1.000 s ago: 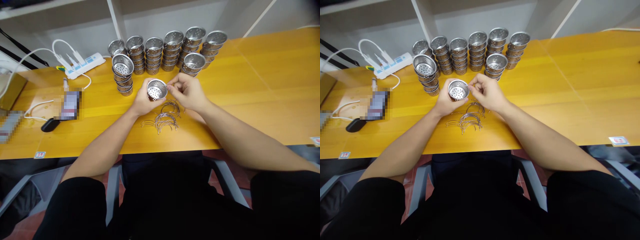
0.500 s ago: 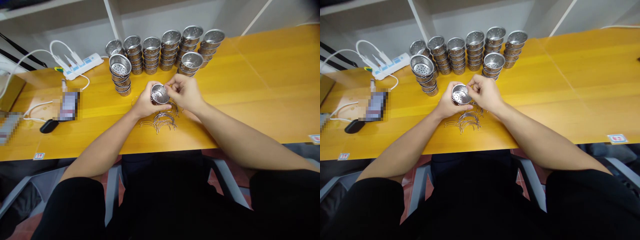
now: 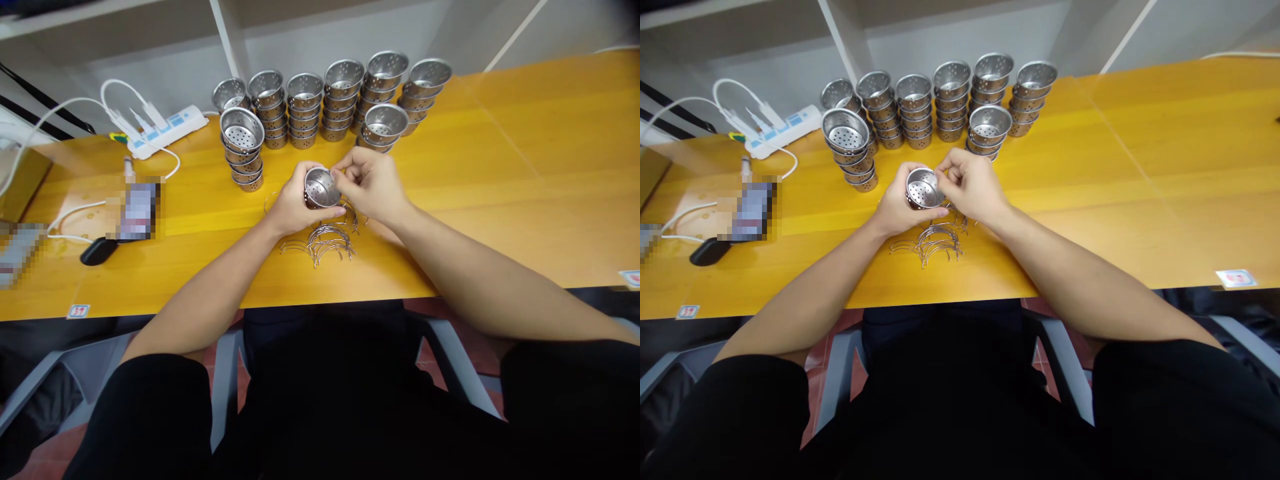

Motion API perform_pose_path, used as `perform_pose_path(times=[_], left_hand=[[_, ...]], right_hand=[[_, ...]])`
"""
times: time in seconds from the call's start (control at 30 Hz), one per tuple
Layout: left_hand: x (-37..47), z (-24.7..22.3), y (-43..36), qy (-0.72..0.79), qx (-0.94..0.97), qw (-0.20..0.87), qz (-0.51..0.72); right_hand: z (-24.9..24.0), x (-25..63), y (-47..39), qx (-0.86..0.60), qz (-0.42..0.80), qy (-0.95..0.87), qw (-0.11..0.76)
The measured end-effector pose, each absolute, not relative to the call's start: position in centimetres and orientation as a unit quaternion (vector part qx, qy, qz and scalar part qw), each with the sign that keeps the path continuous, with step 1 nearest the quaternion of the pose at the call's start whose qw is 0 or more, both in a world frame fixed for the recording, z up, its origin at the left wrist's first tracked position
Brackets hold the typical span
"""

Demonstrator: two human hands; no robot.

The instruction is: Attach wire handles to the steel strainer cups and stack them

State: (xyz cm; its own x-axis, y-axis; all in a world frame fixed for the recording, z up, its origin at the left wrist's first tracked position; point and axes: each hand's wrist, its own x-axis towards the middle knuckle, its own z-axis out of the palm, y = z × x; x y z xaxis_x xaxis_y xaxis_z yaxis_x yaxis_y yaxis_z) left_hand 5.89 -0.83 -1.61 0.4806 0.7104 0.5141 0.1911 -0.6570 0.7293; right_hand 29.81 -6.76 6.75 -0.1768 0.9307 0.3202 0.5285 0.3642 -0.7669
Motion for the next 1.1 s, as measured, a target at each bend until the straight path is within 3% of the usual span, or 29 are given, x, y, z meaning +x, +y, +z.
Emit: perform_pose_path(times=[0.2, 0.37, 0.5, 0.73, 1.1], left_hand=[[6.3, -0.3, -2.1, 0.294, 0.799, 0.3, 0.43], [6.0, 1.1, -2.5, 0.316, 0.752, 0.384, 0.432], [5.3, 1.5, -2.0, 0.303, 0.722, 0.441, 0.44], [5.3, 0.6, -1.7, 0.262, 0.734, 0.444, 0.442], [5.6, -1.0, -1.1, 0.234, 0.785, 0.378, 0.431]], right_hand=[[5.9, 29.4, -6.4, -0.492, 0.279, -0.701, 0.435], [5.8, 30.2, -5.6, -0.336, 0.406, -0.689, 0.497], [6.6, 30.8, -5.6, -0.281, 0.436, -0.699, 0.492], [7.0, 30.4, -6.2, -0.281, 0.462, -0.694, 0.475], [7.4, 30.8, -6.1, -0.276, 0.521, -0.683, 0.431]])
